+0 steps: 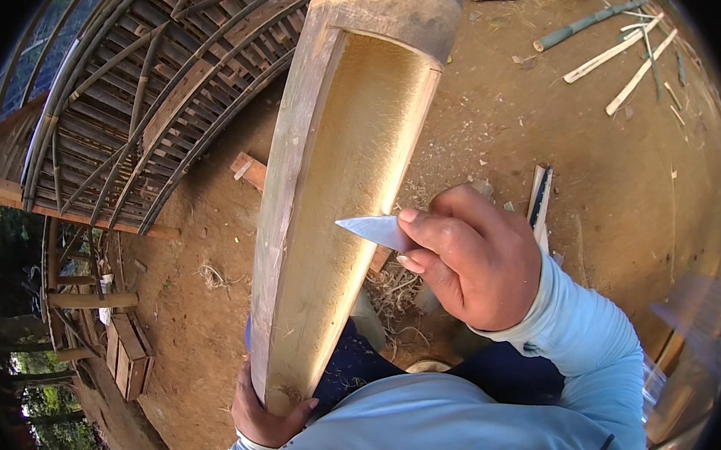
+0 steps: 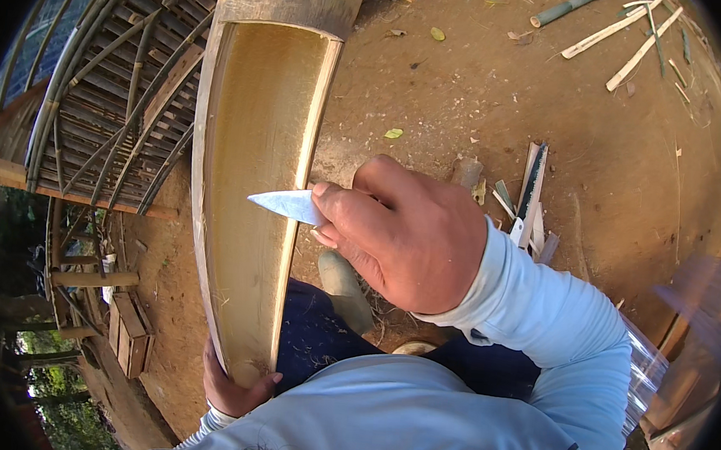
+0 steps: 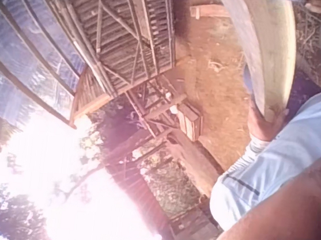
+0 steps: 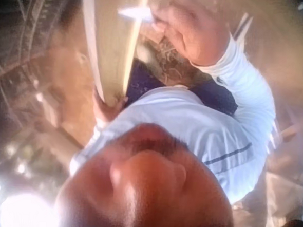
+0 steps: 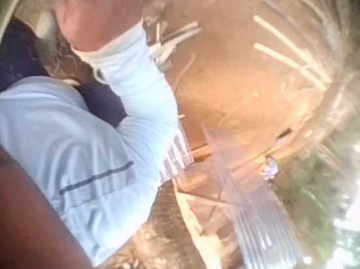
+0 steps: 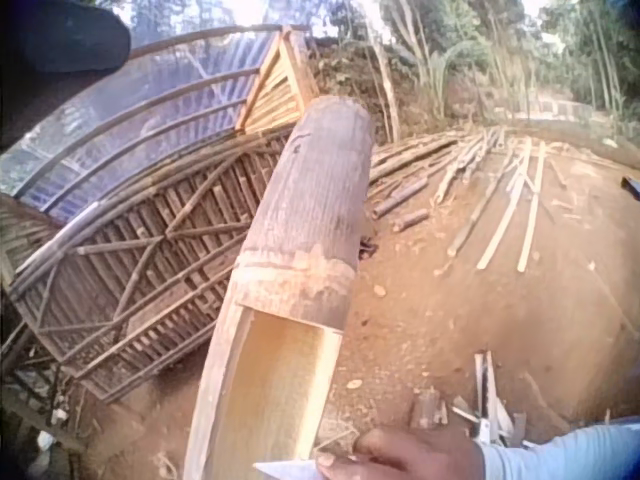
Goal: The person holds a long bamboo segment and uses a knife to scrape and smooth the inner surface. They rotate the bamboo periodically to access different sections and continue carving along the length.
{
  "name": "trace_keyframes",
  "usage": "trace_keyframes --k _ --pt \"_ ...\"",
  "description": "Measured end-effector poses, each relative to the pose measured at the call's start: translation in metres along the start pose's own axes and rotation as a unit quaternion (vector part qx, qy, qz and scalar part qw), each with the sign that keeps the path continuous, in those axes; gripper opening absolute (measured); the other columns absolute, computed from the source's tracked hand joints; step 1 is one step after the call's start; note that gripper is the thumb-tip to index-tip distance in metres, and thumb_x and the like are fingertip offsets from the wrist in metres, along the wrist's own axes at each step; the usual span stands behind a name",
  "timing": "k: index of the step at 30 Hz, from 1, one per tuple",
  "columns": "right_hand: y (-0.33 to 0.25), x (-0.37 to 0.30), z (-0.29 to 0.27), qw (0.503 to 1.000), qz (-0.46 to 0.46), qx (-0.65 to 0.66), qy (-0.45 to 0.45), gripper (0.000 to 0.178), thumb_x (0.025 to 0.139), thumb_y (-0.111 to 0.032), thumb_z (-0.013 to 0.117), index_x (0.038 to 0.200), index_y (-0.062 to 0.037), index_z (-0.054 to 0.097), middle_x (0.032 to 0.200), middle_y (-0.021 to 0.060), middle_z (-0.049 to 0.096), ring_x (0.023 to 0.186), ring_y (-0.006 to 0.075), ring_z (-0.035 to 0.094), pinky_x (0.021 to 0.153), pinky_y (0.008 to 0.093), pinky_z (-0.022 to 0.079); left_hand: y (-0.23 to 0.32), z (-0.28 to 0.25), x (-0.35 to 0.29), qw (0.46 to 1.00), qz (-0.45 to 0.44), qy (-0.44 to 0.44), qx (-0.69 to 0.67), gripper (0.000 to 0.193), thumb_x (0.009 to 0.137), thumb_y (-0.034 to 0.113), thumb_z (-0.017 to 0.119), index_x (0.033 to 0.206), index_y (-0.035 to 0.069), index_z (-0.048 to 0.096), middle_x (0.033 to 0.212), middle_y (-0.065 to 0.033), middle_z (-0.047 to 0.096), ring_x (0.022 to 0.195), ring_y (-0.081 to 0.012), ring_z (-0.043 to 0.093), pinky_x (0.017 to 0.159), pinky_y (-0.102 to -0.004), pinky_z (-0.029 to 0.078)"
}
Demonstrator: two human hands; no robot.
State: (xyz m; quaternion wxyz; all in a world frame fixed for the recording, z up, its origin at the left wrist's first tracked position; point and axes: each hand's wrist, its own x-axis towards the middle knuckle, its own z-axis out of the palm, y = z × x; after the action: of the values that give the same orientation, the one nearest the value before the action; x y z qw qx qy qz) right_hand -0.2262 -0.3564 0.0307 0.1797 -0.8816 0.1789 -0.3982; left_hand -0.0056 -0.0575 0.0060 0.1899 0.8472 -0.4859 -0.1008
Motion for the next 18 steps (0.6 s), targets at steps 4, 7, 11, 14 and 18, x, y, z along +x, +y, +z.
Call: trace_keyframes --k 4,7,11,14,18 --pt "0.031 0.012 0.002 0.993 -0.027 -0.022 0.111 0.023 0.091 -0.017 0.065 0.109 -0.0043 0.06 0.078 0.0083 0.053 0.057 0.0177 0.054 0.047 0.0331 0.046 -0.013 0.003 0.0 0.999 0.033 -0.007 -0.006 0.116 0.053 0.037 0.095 0.139 -0.011 0.033 0.122 -0.0295 0.057 0.108 -0.0417 0.063 0.092 -0.0448 0.052" --pt "0.012 0.002 -0.003 1.0 -0.02 0.009 -0.007 0.033 0.089 -0.004 0.064 0.12 -0.0026 0.055 0.082 0.0122 0.058 0.065 0.0203 0.06 0.054 0.0341 0.048 -0.016 0.002 0.001 0.999 0.049 -0.014 -0.006 0.116 0.055 0.038 0.095 0.14 -0.011 0.032 0.124 -0.0303 0.056 0.109 -0.0419 0.063 0.092 -0.0445 0.052" --pt "0.009 0.008 -0.007 1.0 0.007 0.006 -0.027 0.036 0.084 -0.008 0.071 0.117 -0.0036 0.059 0.081 0.0135 0.057 0.062 0.0222 0.061 0.053 0.0342 0.05 -0.013 0.001 0.005 0.998 0.061 -0.013 -0.009 0.116 0.055 0.038 0.094 0.14 -0.011 0.032 0.126 -0.0309 0.056 0.109 -0.0416 0.063 0.091 -0.0439 0.053" --pt "0.008 0.012 -0.005 1.0 0.008 0.005 -0.003 0.036 0.083 -0.008 0.072 0.116 -0.0033 0.059 0.083 0.014 0.058 0.063 0.0242 0.062 0.053 0.0345 0.05 -0.018 0.002 0.004 0.998 0.04 -0.024 -0.035 0.115 0.055 0.031 0.095 0.144 -0.005 0.031 0.127 -0.025 0.055 0.112 -0.0365 0.06 0.093 -0.0417 0.05" --pt "-0.002 0.008 -0.007 1.0 0.01 -0.028 -0.01 0.037 0.083 -0.005 0.071 0.117 -0.0022 0.058 0.085 0.0148 0.06 0.065 0.0256 0.062 0.055 0.0341 0.05 -0.02 0.002 0.0 0.997 0.057 -0.013 -0.044 0.116 0.055 0.029 0.095 0.145 -0.004 0.03 0.127 -0.0237 0.055 0.111 -0.0354 0.061 0.092 -0.0412 0.051"
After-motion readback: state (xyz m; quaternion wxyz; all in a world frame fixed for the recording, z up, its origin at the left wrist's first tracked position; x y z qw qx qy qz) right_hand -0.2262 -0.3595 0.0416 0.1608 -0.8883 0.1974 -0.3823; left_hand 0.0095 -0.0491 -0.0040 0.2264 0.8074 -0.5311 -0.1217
